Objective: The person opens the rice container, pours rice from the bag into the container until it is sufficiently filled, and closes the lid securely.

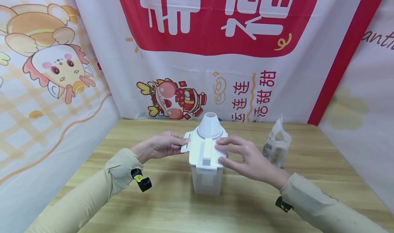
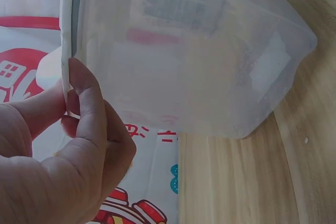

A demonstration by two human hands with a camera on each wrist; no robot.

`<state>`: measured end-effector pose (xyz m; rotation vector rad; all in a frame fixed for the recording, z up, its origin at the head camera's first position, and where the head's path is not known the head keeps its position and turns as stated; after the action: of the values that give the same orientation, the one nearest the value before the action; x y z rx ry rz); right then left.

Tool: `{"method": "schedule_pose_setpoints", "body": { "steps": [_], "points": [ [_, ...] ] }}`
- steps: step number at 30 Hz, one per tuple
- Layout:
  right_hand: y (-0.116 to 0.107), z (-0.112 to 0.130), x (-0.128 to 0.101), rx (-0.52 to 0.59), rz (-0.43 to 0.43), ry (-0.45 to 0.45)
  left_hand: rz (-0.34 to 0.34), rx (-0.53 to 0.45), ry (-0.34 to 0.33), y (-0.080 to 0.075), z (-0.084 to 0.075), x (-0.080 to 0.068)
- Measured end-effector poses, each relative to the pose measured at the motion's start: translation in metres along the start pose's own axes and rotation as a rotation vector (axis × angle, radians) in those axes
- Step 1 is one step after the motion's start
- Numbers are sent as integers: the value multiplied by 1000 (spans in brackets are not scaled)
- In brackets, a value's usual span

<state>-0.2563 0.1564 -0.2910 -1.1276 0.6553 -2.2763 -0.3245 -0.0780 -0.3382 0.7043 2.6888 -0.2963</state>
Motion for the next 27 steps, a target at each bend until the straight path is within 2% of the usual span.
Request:
{"method": "schedule_pose_setpoints", "body": {
  "steps": [3, 6, 9, 11, 15, 18, 20, 22, 25, 27],
  "points": [
    [0, 0, 0, 5, 6, 10, -11, -9, -9, 0, 0, -1],
    [0, -1, 0, 2, 3, 16, -27, 24, 10, -1, -2, -2],
    [0, -1, -1, 6, -3, 16, -56, 128, 62, -2, -5, -4],
    [0, -2, -1, 10, -11, 13, -106, 222, 122, -3, -8, -6],
    [0, -1, -2, 12, -23, 10, -347, 480, 268, -3, -21, -20],
    [-1, -1, 0, 15, -12, 46, -507, 613, 435, 6, -35, -36],
    [-4, 1, 2, 32, -5, 99, -550, 692, 571, 16, -44, -47],
    [-10, 2, 5, 44, -20, 168, -561, 772, 694, 28, -49, -56],
    [-20, 4, 8, 92, -89, 277, -571, 912, 805, 44, -51, -67],
    [-26, 3, 7, 137, -155, 350, -567, 975, 853, 52, -49, -72]
  ]
}}
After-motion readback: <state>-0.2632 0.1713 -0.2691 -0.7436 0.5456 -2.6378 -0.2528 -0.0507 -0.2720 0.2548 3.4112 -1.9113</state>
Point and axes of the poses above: each hand's wrist, its own x-axis towards the middle knuckle, its own y-axis out of the palm, z = x × y, the point moved 7 cm from there along x, towards the middle knuckle, and after that the axes turned 15 degrees about x, right-handed, at the moved point
